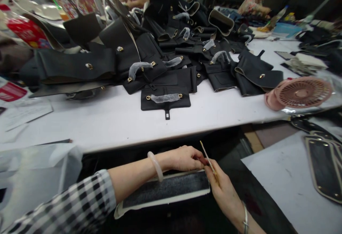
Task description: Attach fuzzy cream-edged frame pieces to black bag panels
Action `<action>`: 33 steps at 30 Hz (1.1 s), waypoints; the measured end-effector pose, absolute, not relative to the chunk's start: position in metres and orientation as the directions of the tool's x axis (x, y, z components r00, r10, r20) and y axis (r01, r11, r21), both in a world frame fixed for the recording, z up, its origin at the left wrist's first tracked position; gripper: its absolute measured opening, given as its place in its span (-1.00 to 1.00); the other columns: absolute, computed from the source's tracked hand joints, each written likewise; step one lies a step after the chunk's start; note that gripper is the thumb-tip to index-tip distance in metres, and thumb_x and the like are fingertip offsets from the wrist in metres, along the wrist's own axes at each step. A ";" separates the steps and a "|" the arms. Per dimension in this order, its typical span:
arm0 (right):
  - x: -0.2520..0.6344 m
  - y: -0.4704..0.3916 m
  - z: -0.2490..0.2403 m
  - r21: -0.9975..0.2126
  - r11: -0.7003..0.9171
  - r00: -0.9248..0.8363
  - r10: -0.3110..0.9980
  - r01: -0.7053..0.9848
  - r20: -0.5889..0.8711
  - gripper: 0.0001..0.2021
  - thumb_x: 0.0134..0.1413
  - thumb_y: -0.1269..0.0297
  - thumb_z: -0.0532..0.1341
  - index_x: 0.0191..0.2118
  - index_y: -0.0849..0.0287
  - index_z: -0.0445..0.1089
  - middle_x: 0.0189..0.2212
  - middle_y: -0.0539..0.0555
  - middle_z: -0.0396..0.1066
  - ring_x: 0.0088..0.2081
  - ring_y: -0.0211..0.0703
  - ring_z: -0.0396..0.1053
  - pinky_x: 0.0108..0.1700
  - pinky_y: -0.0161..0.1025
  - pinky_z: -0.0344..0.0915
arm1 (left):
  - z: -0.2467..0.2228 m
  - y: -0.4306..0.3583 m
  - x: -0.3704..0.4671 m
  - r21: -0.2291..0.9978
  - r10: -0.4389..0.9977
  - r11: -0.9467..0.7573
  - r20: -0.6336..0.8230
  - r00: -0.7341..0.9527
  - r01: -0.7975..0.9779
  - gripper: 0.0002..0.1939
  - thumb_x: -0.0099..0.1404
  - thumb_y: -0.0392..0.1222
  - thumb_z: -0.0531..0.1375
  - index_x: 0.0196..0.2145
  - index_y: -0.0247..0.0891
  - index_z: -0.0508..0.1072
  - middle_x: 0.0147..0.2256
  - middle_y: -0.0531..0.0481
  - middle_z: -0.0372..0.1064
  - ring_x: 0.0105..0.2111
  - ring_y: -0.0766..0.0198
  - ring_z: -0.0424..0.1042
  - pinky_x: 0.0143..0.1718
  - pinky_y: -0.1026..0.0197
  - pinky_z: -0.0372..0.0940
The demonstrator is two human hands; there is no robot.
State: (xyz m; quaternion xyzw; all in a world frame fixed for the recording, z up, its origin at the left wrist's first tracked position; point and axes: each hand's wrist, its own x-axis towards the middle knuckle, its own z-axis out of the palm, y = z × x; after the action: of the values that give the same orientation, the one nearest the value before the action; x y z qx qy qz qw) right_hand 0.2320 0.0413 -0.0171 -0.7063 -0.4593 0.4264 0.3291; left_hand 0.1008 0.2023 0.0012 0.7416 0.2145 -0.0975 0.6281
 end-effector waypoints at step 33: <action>0.205 0.016 -0.033 -0.829 -0.253 0.485 0.712 -0.498 -0.508 -0.51 -0.02 0.00 0.37 0.04 0.00 0.41 0.08 0.07 0.42 0.14 0.05 0.34 0.04 -0.07 0.43 | 0.020 0.200 0.117 0.821 0.171 -0.164 -0.523 0.835 0.547 -0.74 0.11 -0.24 0.24 -0.22 -0.21 0.61 -0.19 0.02 0.58 -0.14 0.20 0.51 -0.12 0.27 0.35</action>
State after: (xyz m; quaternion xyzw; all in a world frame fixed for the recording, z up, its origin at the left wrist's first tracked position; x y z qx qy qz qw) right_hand 0.2051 0.0158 -0.0331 -0.6136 -0.0871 0.5000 0.6050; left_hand 0.1168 0.2000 0.0201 0.7468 0.2404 -0.1567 0.6000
